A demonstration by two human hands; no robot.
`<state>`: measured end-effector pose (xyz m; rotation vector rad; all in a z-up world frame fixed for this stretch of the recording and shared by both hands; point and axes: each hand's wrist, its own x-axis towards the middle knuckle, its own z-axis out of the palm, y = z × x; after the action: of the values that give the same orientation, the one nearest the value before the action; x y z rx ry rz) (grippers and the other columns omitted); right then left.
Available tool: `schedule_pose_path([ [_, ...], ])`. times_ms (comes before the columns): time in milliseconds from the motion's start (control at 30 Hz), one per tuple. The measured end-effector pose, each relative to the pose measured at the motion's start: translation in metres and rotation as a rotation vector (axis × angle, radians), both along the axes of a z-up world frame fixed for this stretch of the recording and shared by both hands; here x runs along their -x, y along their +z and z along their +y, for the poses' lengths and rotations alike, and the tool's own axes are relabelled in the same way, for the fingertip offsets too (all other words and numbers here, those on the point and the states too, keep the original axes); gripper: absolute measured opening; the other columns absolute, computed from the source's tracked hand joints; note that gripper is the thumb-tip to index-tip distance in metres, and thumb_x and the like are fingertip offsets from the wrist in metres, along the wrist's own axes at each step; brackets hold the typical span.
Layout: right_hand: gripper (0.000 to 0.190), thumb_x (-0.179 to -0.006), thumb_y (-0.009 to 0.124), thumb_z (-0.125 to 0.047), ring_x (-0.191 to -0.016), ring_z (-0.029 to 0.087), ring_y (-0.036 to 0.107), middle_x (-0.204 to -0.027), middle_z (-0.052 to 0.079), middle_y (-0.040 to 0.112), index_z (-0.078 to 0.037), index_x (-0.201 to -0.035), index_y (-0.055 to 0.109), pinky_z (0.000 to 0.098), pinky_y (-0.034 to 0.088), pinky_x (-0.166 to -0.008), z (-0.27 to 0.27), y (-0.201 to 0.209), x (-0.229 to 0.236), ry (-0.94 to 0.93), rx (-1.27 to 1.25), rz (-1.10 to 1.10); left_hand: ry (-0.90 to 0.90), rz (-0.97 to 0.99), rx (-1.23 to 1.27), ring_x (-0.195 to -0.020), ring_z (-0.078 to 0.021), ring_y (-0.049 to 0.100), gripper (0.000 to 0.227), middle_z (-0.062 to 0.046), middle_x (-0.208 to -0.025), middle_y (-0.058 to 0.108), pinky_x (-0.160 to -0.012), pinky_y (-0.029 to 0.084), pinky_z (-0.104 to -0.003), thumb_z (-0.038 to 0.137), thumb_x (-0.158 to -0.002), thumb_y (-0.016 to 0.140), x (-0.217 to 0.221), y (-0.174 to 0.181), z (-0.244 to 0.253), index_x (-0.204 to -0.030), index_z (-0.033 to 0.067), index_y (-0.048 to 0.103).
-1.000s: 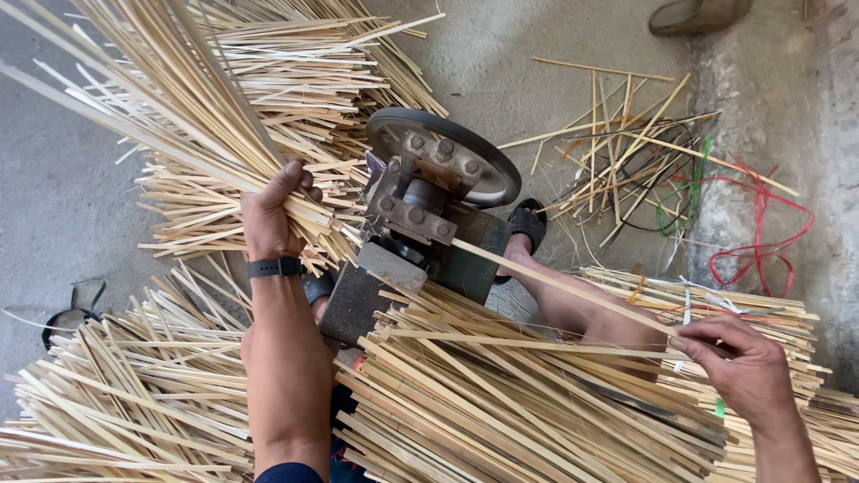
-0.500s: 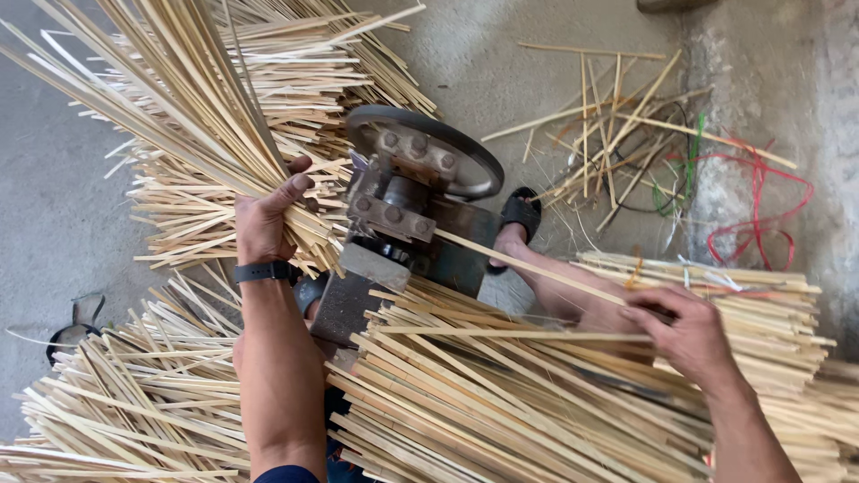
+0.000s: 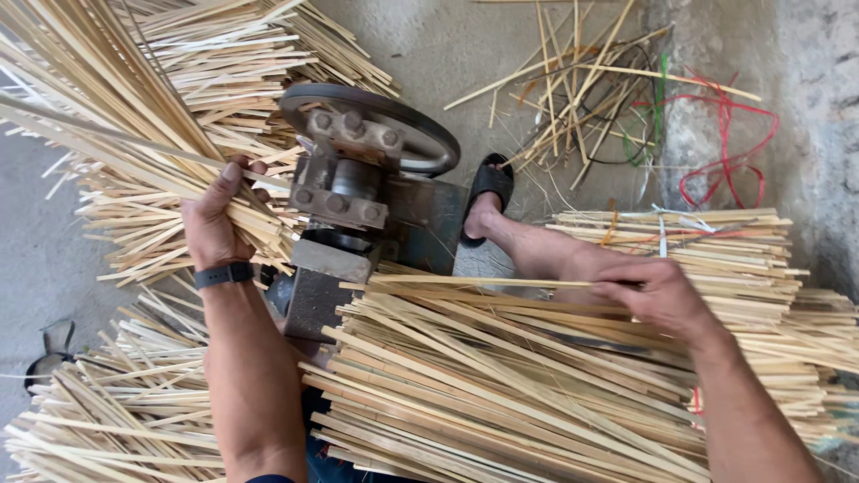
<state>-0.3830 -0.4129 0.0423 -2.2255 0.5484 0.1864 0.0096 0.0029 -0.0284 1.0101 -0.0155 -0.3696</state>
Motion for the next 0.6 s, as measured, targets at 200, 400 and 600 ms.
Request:
schedule_pose_path([
  [200, 0.021, -0.085, 0.079, -0.017, -0.084, 0.013, 0.072, -0.093, 0.008, 0.082, -0.006, -0.102, 0.081, 0.0283, 0.057, -0.076, -0.033, -0.009, 0.022, -0.155, 0.009, -0.028, 0.181, 0.079, 0.265, -0.084, -0.0219, 0.072, 0.018, -0.014, -0.091, 0.067, -0.083, 0.075, -0.044, 0.01, -0.1, 0.066, -0.006, -0.006, 0.015, -0.106, -0.0067, 0.062],
  [400, 0.025, -0.086, 0.079, -0.02, -0.088, 0.014, 0.073, -0.098, 0.008, 0.081, -0.006, -0.106, 0.08, 0.0292, 0.057, -0.08, -0.021, -0.02, 0.003, -0.171, 0.064, -0.022, 0.262, 0.078, 0.202, -0.08, -0.0194, 0.067, 0.025, -0.018, -0.098, 0.068, -0.062, 0.061, -0.03, 0.0, -0.099, 0.074, -0.011, 0.002, 0.028, -0.116, -0.0118, 0.061],
  [600, 0.026, -0.084, 0.08, -0.024, -0.085, 0.016, 0.076, -0.096, 0.009, 0.082, -0.008, -0.104, 0.081, 0.0314, 0.059, -0.078, 0.017, -0.024, -0.034, -0.085, 0.112, 0.054, 0.056, -0.014, 0.097, -0.088, -0.0201, 0.074, 0.041, -0.016, -0.103, 0.071, -0.061, 0.064, -0.028, -0.003, -0.084, 0.079, 0.003, 0.022, 0.004, -0.117, -0.0033, 0.056],
])
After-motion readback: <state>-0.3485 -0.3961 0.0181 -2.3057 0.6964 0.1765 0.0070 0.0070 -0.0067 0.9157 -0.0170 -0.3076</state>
